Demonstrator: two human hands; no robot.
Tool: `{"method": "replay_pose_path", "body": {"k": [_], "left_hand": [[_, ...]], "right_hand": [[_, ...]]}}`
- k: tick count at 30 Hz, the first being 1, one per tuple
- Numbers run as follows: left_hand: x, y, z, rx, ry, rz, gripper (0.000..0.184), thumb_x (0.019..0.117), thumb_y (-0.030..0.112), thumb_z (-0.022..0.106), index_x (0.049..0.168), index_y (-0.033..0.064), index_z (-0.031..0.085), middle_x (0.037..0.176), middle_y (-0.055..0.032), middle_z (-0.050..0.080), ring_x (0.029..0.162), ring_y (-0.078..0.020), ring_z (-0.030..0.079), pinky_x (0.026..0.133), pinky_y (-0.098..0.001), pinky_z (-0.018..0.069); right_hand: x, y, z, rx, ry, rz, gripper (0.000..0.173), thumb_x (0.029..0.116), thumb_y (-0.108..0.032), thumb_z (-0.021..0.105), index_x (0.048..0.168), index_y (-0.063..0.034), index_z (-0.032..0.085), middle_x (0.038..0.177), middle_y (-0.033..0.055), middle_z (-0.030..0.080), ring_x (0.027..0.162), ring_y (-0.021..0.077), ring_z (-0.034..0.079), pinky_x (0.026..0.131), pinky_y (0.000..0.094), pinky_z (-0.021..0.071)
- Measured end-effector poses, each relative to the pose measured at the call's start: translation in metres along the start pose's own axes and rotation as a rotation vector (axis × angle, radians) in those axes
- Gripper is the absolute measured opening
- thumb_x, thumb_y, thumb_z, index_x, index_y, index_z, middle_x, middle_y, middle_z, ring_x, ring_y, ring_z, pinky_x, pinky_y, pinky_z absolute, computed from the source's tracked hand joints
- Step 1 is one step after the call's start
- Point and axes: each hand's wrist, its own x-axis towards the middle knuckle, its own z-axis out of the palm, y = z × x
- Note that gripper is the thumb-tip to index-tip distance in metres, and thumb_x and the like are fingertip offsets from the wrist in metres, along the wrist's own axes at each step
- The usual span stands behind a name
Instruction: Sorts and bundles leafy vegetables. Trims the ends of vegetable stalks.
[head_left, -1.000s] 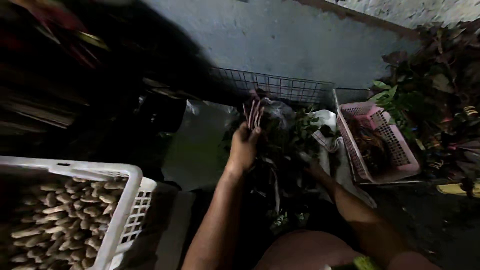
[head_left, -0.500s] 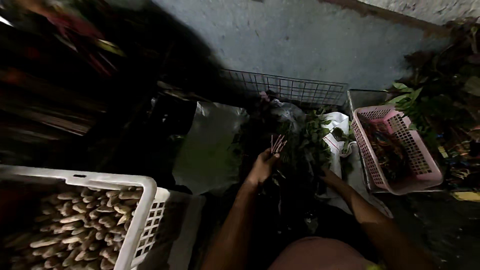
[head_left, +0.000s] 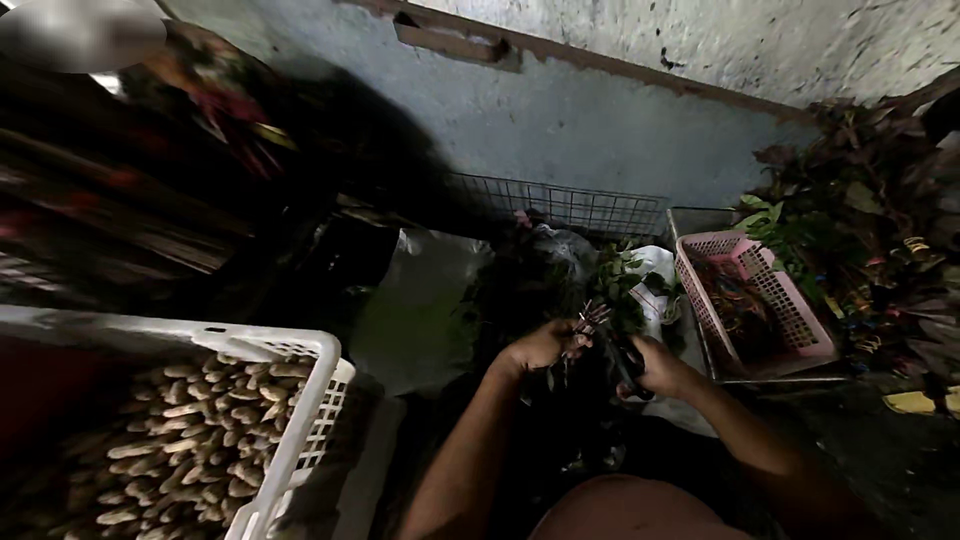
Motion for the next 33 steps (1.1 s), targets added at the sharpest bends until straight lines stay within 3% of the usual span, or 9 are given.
{"method": "replay_pose_path", "body": {"k": [4,8,12,15,17,21,25,30,33], "left_hand": [[-0.001,-0.007,-0.007,-0.021,-0.088,0.004,0.014,0.1052,0.011,0.048,0.112,0.01,0.061,0.087,0.0073,0.061,0.069,-0.0015,0.056,0.067,-0.0197,0.0515],[0.005,-0.015,-0.004,-0.046,-0.109,0.004,0.015,0.1043,0.011,0.049,0.111,0.0099,0.062,0.086,0.0076,0.063,0.068,-0.002,0.058,0.067,-0.0206,0.0529],[0.006,-0.016,0.0,-0.045,-0.1,-0.002,0.015,0.1041,0.011,0.049,0.113,0.0089,0.062,0.086,0.0069,0.063,0.068,-0.0024,0.058,0.067,-0.021,0.0527],[0.006,-0.014,0.0,-0.025,-0.105,-0.016,0.015,0.1046,0.011,0.049,0.113,0.0088,0.061,0.086,0.0067,0.062,0.068,-0.0022,0.057,0.066,-0.0204,0.0525],[0.008,-0.014,0.001,0.01,-0.126,-0.037,0.014,0.105,0.012,0.05,0.114,0.0082,0.06,0.086,0.0062,0.062,0.067,-0.0023,0.057,0.066,-0.0202,0.0524],[0.014,-0.012,0.008,0.088,-0.184,-0.068,0.011,0.1055,0.012,0.051,0.11,0.0083,0.061,0.08,0.0072,0.058,0.064,-0.0018,0.054,0.064,-0.0194,0.0497],[0.016,-0.012,0.009,0.157,-0.197,-0.088,0.012,0.1059,0.012,0.051,0.112,0.0073,0.061,0.08,0.0066,0.056,0.064,-0.0015,0.051,0.063,-0.0187,0.0471],[0.019,-0.016,0.012,0.179,-0.157,-0.143,0.016,0.1058,0.014,0.054,0.119,0.0059,0.059,0.087,0.0046,0.058,0.068,-0.001,0.052,0.065,-0.0186,0.0471],[0.023,-0.018,0.014,0.207,-0.137,-0.172,0.019,0.1064,0.016,0.053,0.122,0.005,0.058,0.092,0.0034,0.059,0.073,-0.0017,0.054,0.07,-0.02,0.0484]], "right_hand": [[-0.014,0.008,0.009,-0.045,0.015,0.058,0.064,0.0899,-0.04,0.076,0.141,-0.0066,0.058,0.124,0.0168,0.068,0.115,0.0312,0.066,0.104,0.0537,0.0505],[-0.024,0.012,0.013,0.003,0.021,0.116,0.05,0.0937,-0.029,0.072,0.139,-0.0111,0.062,0.119,0.0147,0.071,0.11,0.0299,0.069,0.101,0.0551,0.0518],[-0.025,0.023,0.012,0.146,-0.056,0.13,0.056,0.0941,-0.022,0.073,0.145,-0.0086,0.054,0.129,0.0156,0.066,0.116,0.0264,0.066,0.105,0.0484,0.0516],[-0.023,0.028,0.005,0.185,-0.124,0.056,0.084,0.0837,-0.027,0.085,0.152,-0.0034,0.042,0.14,0.0203,0.057,0.125,0.0283,0.059,0.108,0.0433,0.0487],[-0.02,0.03,0.002,0.16,-0.137,0.023,0.088,0.081,-0.029,0.087,0.152,-0.003,0.042,0.141,0.0209,0.056,0.126,0.0298,0.058,0.108,0.0435,0.0482],[-0.016,0.023,-0.008,0.131,-0.167,0.028,0.083,0.0831,-0.03,0.085,0.152,-0.0079,0.045,0.137,0.0178,0.06,0.121,0.0269,0.061,0.106,0.045,0.0495],[-0.017,0.022,-0.01,0.04,-0.183,0.142,0.056,0.0916,-0.036,0.076,0.135,-0.0059,0.059,0.118,0.0165,0.068,0.108,0.0287,0.067,0.1,0.0518,0.0519],[-0.023,0.027,-0.005,0.119,-0.188,0.22,0.042,0.0988,-0.034,0.068,0.13,-0.0061,0.065,0.115,0.0141,0.07,0.105,0.0263,0.068,0.099,0.0495,0.0525],[-0.024,0.036,0.009,0.256,-0.162,0.248,0.044,0.099,-0.04,0.067,0.125,-0.0056,0.066,0.105,0.0119,0.07,0.09,0.022,0.069,0.088,0.0452,0.0566]]}}
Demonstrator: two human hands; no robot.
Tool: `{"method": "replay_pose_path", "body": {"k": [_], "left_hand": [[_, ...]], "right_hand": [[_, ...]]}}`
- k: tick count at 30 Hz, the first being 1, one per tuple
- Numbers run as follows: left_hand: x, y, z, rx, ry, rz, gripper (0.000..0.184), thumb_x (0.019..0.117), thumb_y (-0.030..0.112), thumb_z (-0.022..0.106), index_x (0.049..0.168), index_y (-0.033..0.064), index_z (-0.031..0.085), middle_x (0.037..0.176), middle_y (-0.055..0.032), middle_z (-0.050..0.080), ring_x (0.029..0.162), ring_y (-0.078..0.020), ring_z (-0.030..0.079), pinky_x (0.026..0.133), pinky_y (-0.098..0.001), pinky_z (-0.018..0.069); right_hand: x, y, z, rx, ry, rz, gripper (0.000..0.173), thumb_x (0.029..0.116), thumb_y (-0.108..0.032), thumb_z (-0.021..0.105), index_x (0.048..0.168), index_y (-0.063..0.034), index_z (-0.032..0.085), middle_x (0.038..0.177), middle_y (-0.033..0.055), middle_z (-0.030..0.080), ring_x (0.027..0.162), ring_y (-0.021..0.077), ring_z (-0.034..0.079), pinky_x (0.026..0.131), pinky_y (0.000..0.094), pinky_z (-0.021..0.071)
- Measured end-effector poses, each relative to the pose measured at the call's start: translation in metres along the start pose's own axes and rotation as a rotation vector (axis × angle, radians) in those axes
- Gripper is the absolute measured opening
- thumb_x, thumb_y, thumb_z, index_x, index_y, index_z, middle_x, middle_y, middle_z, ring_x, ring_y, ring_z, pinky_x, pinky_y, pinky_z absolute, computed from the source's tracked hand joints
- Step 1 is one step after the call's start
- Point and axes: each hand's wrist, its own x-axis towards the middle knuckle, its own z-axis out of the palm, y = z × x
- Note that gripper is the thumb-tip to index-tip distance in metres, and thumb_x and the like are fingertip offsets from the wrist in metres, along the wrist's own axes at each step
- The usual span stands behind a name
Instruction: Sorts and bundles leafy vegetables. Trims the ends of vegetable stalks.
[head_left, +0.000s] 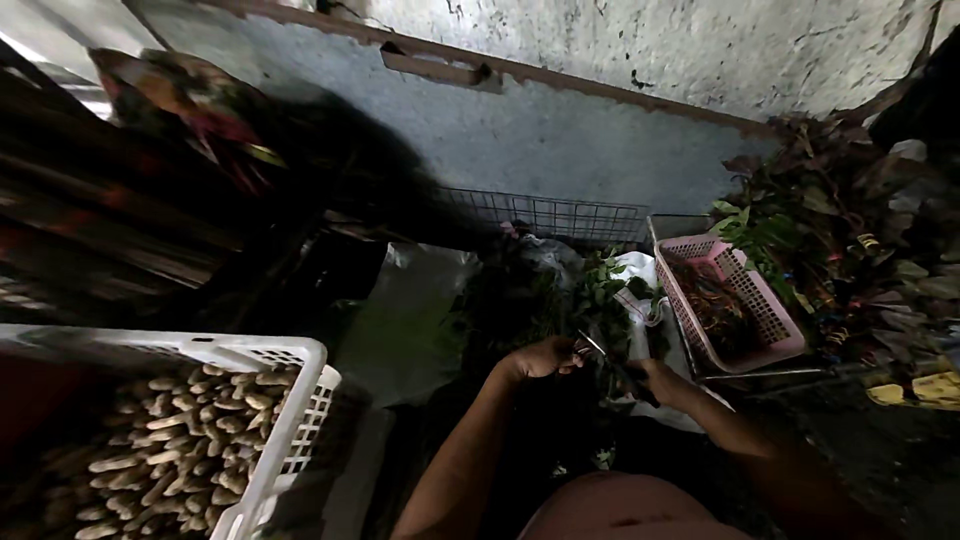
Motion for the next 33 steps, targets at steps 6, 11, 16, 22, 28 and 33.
{"method": "replay_pose_path", "body": {"k": [6,11,16,22,28,33], "left_hand": [[0.001,0.001,0.003,0.052,0.159,0.025,0.033,0.1018,0.018,0.062,0.131,0.0039,0.058,0.108,-0.0029,0.063,0.089,-0.0057,0.059,0.083,-0.0255,0.0515],[-0.003,0.03,0.013,0.236,0.657,-0.019,0.038,0.0924,0.014,0.073,0.125,-0.0012,0.062,0.114,-0.0169,0.068,0.106,-0.0257,0.067,0.095,-0.0454,0.0546],[-0.024,0.054,0.007,0.272,0.954,0.052,0.022,0.0982,0.012,0.061,0.116,0.0007,0.068,0.097,-0.0144,0.069,0.085,-0.0225,0.067,0.08,-0.0466,0.0568],[-0.032,0.071,0.018,0.223,0.926,0.125,0.016,0.0979,0.016,0.068,0.108,0.0042,0.071,0.092,-0.0057,0.068,0.079,-0.01,0.063,0.076,-0.0332,0.0546],[-0.013,0.061,0.045,0.15,0.736,0.111,0.038,0.0928,0.011,0.072,0.129,0.003,0.063,0.106,-0.01,0.068,0.091,-0.0148,0.066,0.084,-0.035,0.0559],[-0.008,0.055,0.045,0.144,0.733,0.087,0.045,0.0904,0.014,0.075,0.133,0.0065,0.062,0.107,-0.0105,0.069,0.091,-0.0168,0.067,0.082,-0.0395,0.0573]], "right_hand": [[0.023,0.005,0.013,-0.125,0.083,0.153,0.046,0.1043,-0.041,0.057,0.133,-0.0059,0.064,0.126,0.0192,0.067,0.117,0.0339,0.065,0.104,0.0567,0.0489],[0.052,0.01,0.006,-0.094,0.283,0.139,0.057,0.0995,-0.038,0.065,0.142,-0.0011,0.055,0.141,0.0232,0.058,0.131,0.0367,0.056,0.111,0.0553,0.0448],[0.0,-0.04,-0.039,-0.116,0.688,-0.205,0.035,0.1054,-0.026,0.054,0.131,-0.0045,0.066,0.132,0.0165,0.065,0.122,0.0264,0.063,0.108,0.0413,0.0496],[0.007,0.027,-0.148,-0.065,0.96,0.279,0.044,0.1057,-0.03,0.055,0.138,0.0006,0.057,0.135,0.0255,0.062,0.126,0.0422,0.06,0.106,0.0608,0.0468],[0.018,0.051,-0.167,-0.114,0.827,0.443,0.037,0.1032,-0.025,0.057,0.132,-0.0008,0.063,0.136,0.0209,0.062,0.13,0.0354,0.058,0.109,0.0557,0.0449],[0.008,0.04,-0.169,0.051,0.936,0.333,0.035,0.1002,-0.031,0.064,0.123,-0.0045,0.069,0.128,0.018,0.068,0.124,0.034,0.062,0.107,0.0551,0.0462]]}}
